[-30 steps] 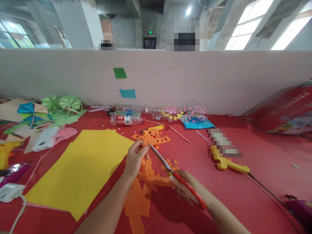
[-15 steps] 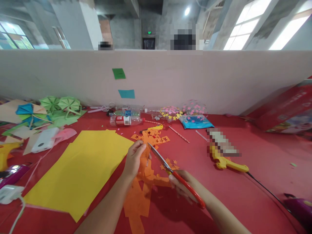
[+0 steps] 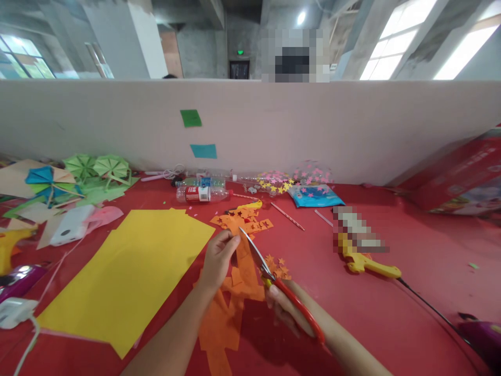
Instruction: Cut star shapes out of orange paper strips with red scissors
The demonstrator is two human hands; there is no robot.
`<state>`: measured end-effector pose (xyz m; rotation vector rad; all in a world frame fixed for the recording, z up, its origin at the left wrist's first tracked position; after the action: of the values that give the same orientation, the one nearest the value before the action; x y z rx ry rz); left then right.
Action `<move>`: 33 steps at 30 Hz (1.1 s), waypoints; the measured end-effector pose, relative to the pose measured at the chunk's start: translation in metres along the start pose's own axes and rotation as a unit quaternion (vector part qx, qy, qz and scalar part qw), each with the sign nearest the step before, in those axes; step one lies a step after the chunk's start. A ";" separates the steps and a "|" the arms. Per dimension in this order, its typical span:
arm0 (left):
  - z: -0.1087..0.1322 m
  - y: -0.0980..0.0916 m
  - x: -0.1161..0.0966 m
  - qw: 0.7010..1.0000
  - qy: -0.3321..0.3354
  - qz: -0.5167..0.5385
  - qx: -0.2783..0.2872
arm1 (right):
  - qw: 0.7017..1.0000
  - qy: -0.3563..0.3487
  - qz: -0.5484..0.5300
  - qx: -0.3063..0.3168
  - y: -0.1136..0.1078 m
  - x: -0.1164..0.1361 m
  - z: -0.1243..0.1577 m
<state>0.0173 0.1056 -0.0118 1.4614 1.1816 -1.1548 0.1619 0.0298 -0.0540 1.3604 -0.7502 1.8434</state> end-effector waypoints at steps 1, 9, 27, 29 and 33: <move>0.000 0.002 0.002 1.000 -0.008 0.003 0.007 | 1.000 -0.004 -0.003 -0.002 0.001 0.000 0.000; 0.002 0.003 0.007 1.000 -0.026 0.010 0.014 | 1.000 -0.014 -0.010 -0.010 0.005 -0.001 -0.001; 0.000 0.002 0.012 0.999 -0.034 0.019 0.015 | 0.999 0.019 -0.018 -0.022 -0.001 -0.008 -0.005; 0.000 0.002 0.011 0.999 -0.036 0.022 0.017 | 0.999 0.017 -0.016 -0.023 -0.001 -0.006 -0.004; -0.003 -0.002 0.007 0.999 -0.028 0.033 0.003 | 0.999 0.013 -0.010 -0.037 -0.003 0.000 -0.002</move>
<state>0.0165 0.1097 -0.0181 1.4520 1.0840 -1.1468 0.1632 0.0336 -0.0547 1.2914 -0.7811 1.7966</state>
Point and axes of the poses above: each hand's wrist, its own z-axis away from the middle knuckle, its own y-axis out of the palm, x = y × z, the point moved 9 cm from there along -z, towards the middle knuckle, and after that the axes turned 8 degrees about x, right-handed, at the moved point
